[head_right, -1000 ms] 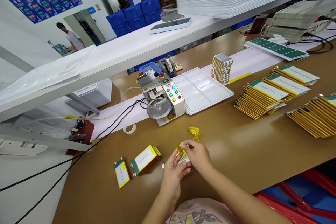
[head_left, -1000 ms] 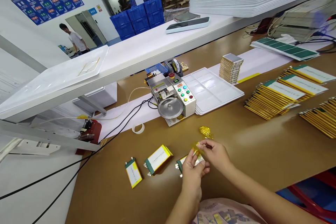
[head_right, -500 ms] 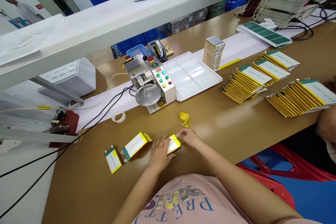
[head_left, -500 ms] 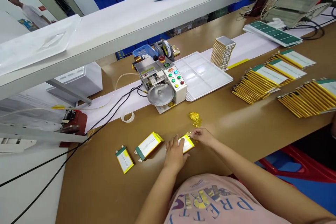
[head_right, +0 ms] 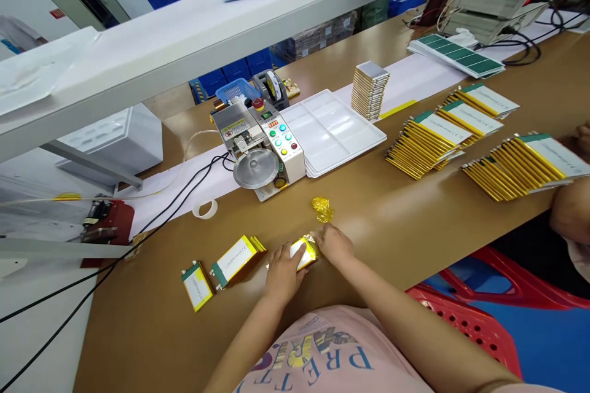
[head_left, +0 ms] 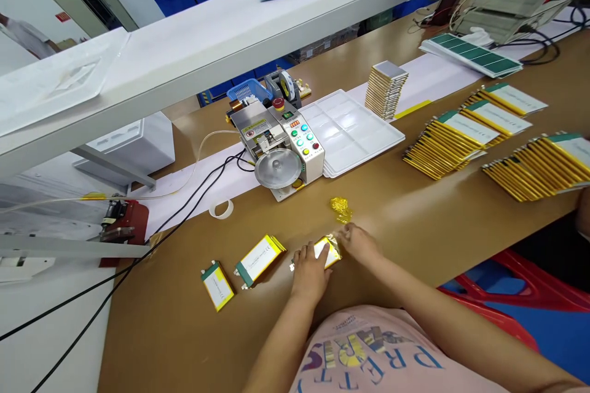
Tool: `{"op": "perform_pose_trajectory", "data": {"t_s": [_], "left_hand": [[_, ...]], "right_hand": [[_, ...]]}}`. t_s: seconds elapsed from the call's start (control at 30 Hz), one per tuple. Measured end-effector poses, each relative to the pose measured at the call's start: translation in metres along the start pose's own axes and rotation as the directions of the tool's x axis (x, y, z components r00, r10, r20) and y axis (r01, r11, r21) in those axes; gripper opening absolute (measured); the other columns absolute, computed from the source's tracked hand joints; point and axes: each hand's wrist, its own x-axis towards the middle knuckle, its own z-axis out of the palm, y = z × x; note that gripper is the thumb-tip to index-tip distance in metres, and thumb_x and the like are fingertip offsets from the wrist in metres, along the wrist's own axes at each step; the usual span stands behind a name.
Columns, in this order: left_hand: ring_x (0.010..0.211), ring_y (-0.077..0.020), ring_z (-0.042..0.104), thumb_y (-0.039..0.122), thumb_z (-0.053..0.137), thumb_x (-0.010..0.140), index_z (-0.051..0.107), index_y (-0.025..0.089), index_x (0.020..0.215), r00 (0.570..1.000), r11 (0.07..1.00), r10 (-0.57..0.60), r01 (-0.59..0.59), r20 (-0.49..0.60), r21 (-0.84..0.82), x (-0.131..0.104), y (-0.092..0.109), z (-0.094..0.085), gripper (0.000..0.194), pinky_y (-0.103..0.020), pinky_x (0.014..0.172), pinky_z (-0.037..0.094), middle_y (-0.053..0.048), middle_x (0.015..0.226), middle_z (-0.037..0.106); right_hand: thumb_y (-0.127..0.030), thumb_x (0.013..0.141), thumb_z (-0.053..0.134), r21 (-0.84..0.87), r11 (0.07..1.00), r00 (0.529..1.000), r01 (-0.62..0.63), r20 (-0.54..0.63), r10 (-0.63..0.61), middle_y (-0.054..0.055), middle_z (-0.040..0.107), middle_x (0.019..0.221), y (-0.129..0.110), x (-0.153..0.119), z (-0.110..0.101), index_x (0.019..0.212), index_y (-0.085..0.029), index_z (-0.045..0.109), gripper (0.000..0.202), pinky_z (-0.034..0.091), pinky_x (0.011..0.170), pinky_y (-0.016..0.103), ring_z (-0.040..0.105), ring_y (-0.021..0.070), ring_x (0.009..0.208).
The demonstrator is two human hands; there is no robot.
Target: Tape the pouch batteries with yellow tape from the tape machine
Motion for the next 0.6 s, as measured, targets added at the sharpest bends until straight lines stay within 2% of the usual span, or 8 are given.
{"op": "perform_pose_trajectory", "data": {"t_s": [0.1,0.2,0.27,0.37,0.4,0.47,0.53,0.6], "left_hand": [[0.106,-0.0272,0.045,0.025,0.062,0.067,0.043,0.030,0.123,0.999,1.000,-0.017,0.018,0.036,-0.018,0.005,0.000,0.001,0.059,-0.042,0.090,0.035,-0.010,0.118,0.048],[0.108,-0.0279,0.044,0.021,0.061,0.066,0.044,0.027,0.122,1.000,0.999,0.011,-0.010,0.015,-0.035,0.004,0.003,-0.002,0.059,-0.043,0.092,0.035,-0.011,0.119,0.048],[0.110,-0.0282,0.043,0.019,0.059,0.067,0.045,0.025,0.122,0.998,0.998,0.051,-0.053,-0.048,-0.034,-0.001,0.008,-0.008,0.057,-0.044,0.094,0.033,-0.012,0.121,0.047],[0.112,-0.0295,0.042,0.020,0.055,0.071,0.046,0.020,0.122,0.985,0.994,0.086,-0.095,-0.148,-0.054,-0.012,0.017,-0.020,0.052,-0.045,0.096,0.032,-0.015,0.123,0.046],[0.113,-0.0300,0.043,0.022,0.054,0.072,0.047,0.020,0.122,0.981,0.991,0.095,-0.109,-0.168,-0.074,-0.016,0.019,-0.024,0.050,-0.045,0.096,0.033,-0.016,0.123,0.046],[0.113,-0.0309,0.043,0.026,0.051,0.074,0.048,0.020,0.120,0.975,0.984,0.112,-0.136,-0.192,-0.116,-0.024,0.024,-0.031,0.047,-0.046,0.096,0.034,-0.017,0.123,0.046],[0.115,-0.0307,0.042,0.030,0.049,0.076,0.050,0.023,0.119,0.970,0.978,0.130,-0.160,-0.207,-0.134,-0.030,0.027,-0.037,0.044,-0.046,0.096,0.034,-0.016,0.124,0.047],[0.116,-0.0300,0.041,0.032,0.047,0.077,0.051,0.024,0.118,0.967,0.976,0.136,-0.168,-0.217,-0.136,-0.034,0.028,-0.043,0.042,-0.046,0.096,0.033,-0.015,0.124,0.047]], "right_hand": [[-0.044,0.081,0.038,-0.189,0.981,0.984,0.033,-0.166,-0.065,0.018,0.052,0.109,-0.022,-0.004,-0.005,0.109,-0.014,0.048,0.042,0.039,0.074,0.039,0.054,0.0272,0.088],[-0.043,0.083,0.032,-0.211,0.963,0.957,0.170,-0.197,-0.213,0.016,0.045,0.119,-0.041,-0.007,0.001,0.117,-0.017,0.043,0.044,0.036,0.083,0.042,0.049,0.0290,0.100],[-0.044,0.083,0.035,-0.027,0.975,0.961,0.221,-0.164,-0.222,0.014,0.044,0.122,-0.049,-0.007,0.006,0.116,-0.019,0.044,0.042,0.033,0.089,0.043,0.046,0.0285,0.106],[-0.050,0.082,0.034,0.392,0.916,0.984,0.086,0.110,-0.139,0.012,0.052,0.113,-0.057,-0.009,0.004,0.113,-0.020,0.046,0.045,0.036,0.089,0.042,0.050,0.0250,0.102],[-0.053,0.082,0.030,0.503,0.864,0.954,-0.005,0.261,-0.146,0.011,0.055,0.108,-0.060,-0.011,0.000,0.113,-0.019,0.047,0.049,0.039,0.086,0.042,0.053,0.0239,0.099],[-0.058,0.082,0.021,0.648,0.731,0.814,-0.212,0.531,-0.235,0.010,0.059,0.103,-0.068,-0.020,-0.010,0.117,-0.021,0.046,0.056,0.042,0.082,0.041,0.055,0.0226,0.097],[-0.061,0.081,0.018,0.712,0.569,0.667,-0.411,0.660,-0.345,0.009,0.057,0.109,-0.078,-0.029,-0.020,0.122,-0.025,0.042,0.059,0.041,0.084,0.041,0.053,0.0214,0.103],[-0.062,0.081,0.019,0.720,0.460,0.620,-0.520,0.688,-0.377,0.008,0.054,0.115,-0.086,-0.037,-0.024,0.124,-0.028,0.039,0.058,0.039,0.087,0.041,0.049,0.0208,0.108]]}}
